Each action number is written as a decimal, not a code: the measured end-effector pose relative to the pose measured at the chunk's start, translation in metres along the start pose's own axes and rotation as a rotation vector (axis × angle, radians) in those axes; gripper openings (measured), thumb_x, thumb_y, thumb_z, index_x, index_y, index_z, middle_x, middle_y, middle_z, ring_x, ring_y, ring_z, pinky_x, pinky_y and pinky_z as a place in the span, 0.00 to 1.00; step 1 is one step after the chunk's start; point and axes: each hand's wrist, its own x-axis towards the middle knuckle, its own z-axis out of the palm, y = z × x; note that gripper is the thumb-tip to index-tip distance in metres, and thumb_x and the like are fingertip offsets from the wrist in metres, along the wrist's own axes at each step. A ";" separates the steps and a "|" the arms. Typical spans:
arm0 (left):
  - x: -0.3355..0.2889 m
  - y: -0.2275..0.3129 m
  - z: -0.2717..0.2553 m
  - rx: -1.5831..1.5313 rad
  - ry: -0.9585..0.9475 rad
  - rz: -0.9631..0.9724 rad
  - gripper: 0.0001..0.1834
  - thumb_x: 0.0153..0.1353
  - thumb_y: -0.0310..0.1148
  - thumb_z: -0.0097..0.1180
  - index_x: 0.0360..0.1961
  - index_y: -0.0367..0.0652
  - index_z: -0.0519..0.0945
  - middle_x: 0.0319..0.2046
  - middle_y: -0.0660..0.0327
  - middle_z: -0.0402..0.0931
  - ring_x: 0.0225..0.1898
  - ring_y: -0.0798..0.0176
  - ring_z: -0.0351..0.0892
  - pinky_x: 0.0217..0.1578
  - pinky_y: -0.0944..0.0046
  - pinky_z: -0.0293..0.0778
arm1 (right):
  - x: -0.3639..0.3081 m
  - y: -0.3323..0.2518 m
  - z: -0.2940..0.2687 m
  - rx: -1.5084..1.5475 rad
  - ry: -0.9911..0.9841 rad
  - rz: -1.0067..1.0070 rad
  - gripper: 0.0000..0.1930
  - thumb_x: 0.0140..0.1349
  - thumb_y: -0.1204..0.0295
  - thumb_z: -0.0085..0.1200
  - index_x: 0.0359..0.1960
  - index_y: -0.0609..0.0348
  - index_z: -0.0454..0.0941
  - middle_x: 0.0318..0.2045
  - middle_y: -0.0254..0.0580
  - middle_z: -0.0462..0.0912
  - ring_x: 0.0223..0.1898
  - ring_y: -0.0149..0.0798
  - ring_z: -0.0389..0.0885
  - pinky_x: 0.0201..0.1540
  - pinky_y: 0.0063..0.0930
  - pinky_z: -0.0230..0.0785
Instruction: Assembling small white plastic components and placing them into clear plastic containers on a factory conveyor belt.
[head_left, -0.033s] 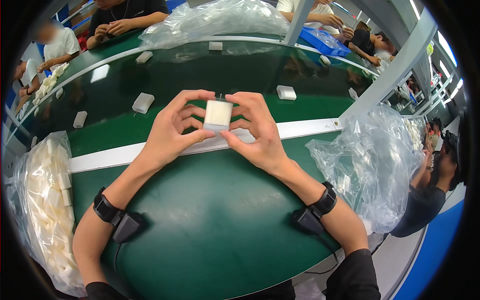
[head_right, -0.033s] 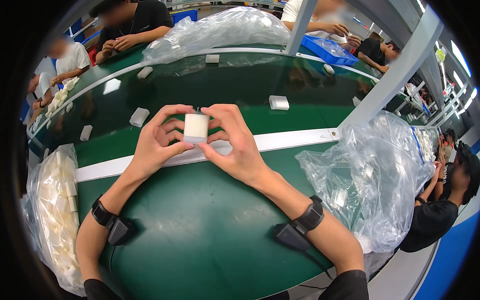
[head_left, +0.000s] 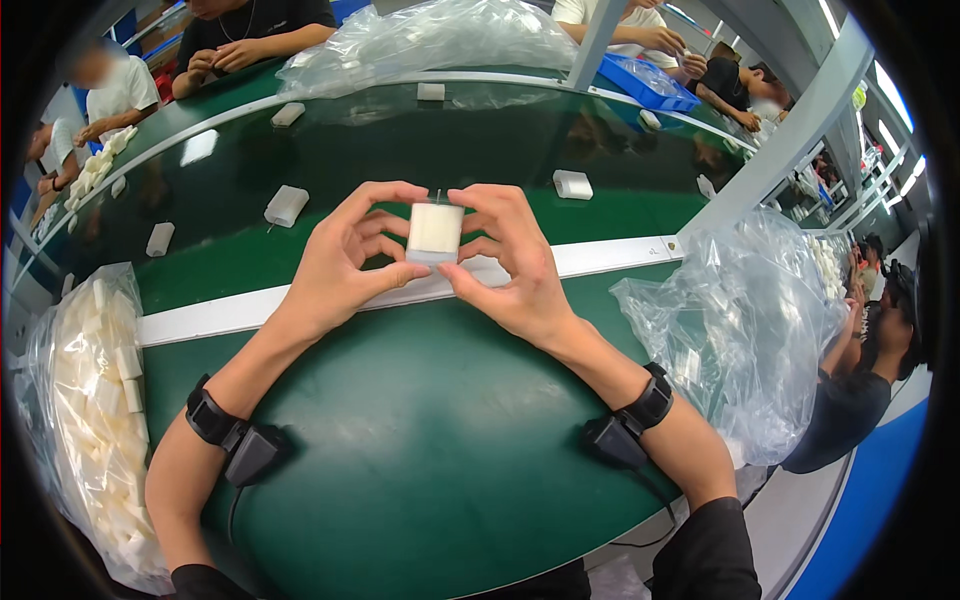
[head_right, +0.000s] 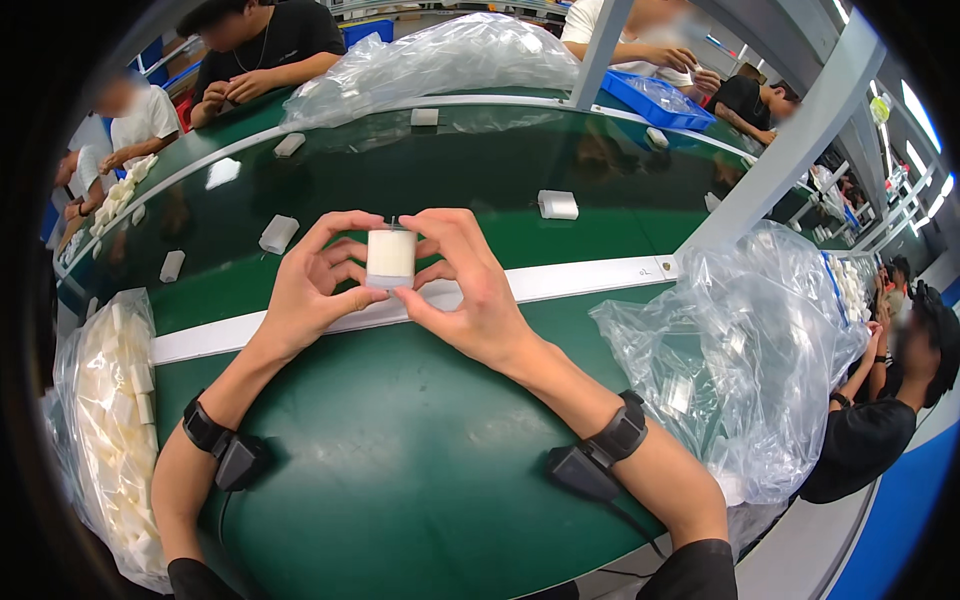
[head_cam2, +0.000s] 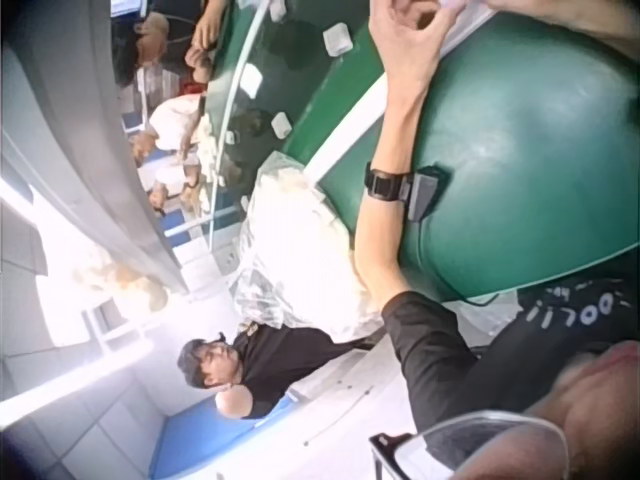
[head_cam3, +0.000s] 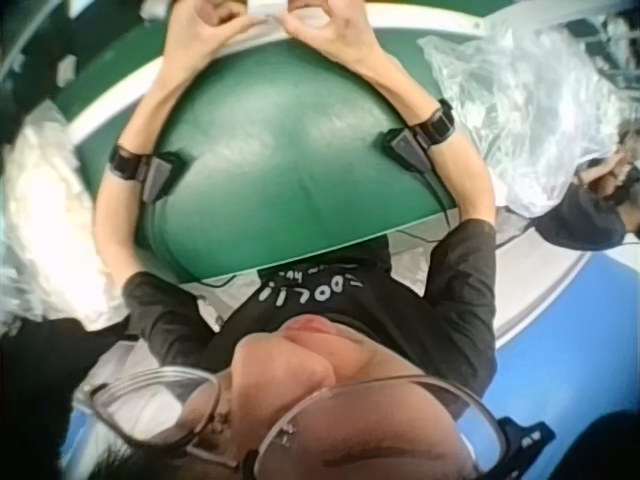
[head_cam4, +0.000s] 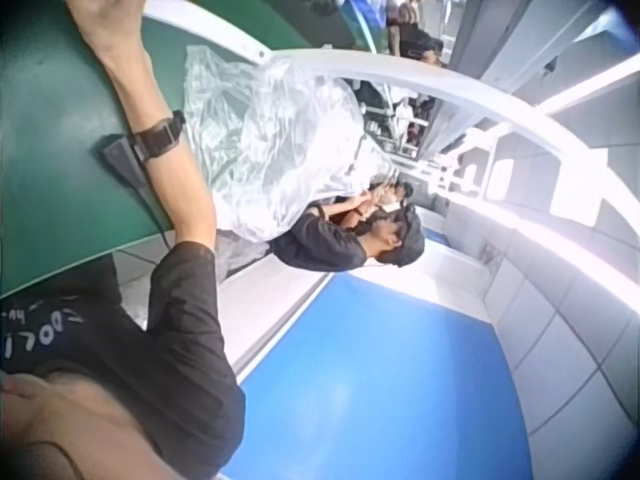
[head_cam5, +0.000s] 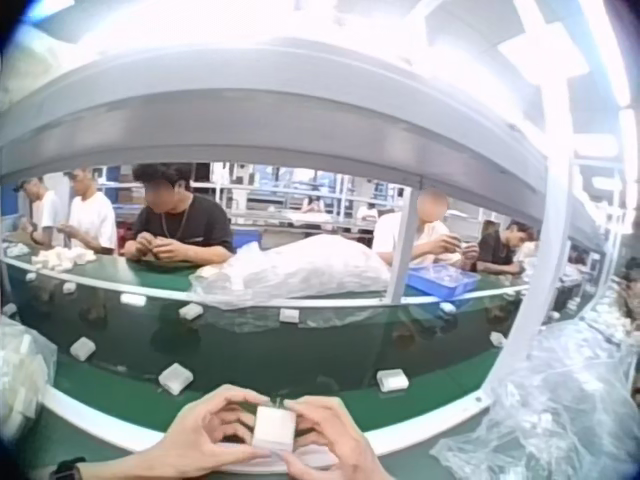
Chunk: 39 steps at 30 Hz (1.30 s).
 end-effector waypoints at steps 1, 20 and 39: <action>-0.001 0.000 -0.001 0.061 -0.004 0.021 0.33 0.51 0.19 0.68 0.59 0.37 0.70 0.53 0.57 0.72 0.45 0.67 0.79 0.46 0.65 0.78 | 0.000 -0.001 0.000 -0.002 -0.017 -0.004 0.30 0.55 0.82 0.65 0.61 0.63 0.71 0.54 0.47 0.67 0.45 0.38 0.80 0.41 0.27 0.83; 0.001 0.003 -0.002 -0.115 -0.035 -0.125 0.32 0.50 0.19 0.69 0.56 0.37 0.69 0.51 0.58 0.69 0.43 0.68 0.79 0.46 0.67 0.79 | 0.002 -0.002 0.003 0.038 -0.004 0.041 0.27 0.54 0.81 0.63 0.57 0.62 0.73 0.51 0.44 0.68 0.43 0.37 0.80 0.39 0.28 0.82; 0.004 0.001 -0.012 -0.039 -0.094 -0.065 0.35 0.48 0.21 0.71 0.60 0.39 0.72 0.50 0.60 0.72 0.53 0.65 0.75 0.47 0.66 0.78 | -0.001 0.000 0.006 0.387 -0.083 0.256 0.32 0.59 0.87 0.53 0.67 0.62 0.60 0.59 0.45 0.64 0.42 0.33 0.77 0.43 0.31 0.81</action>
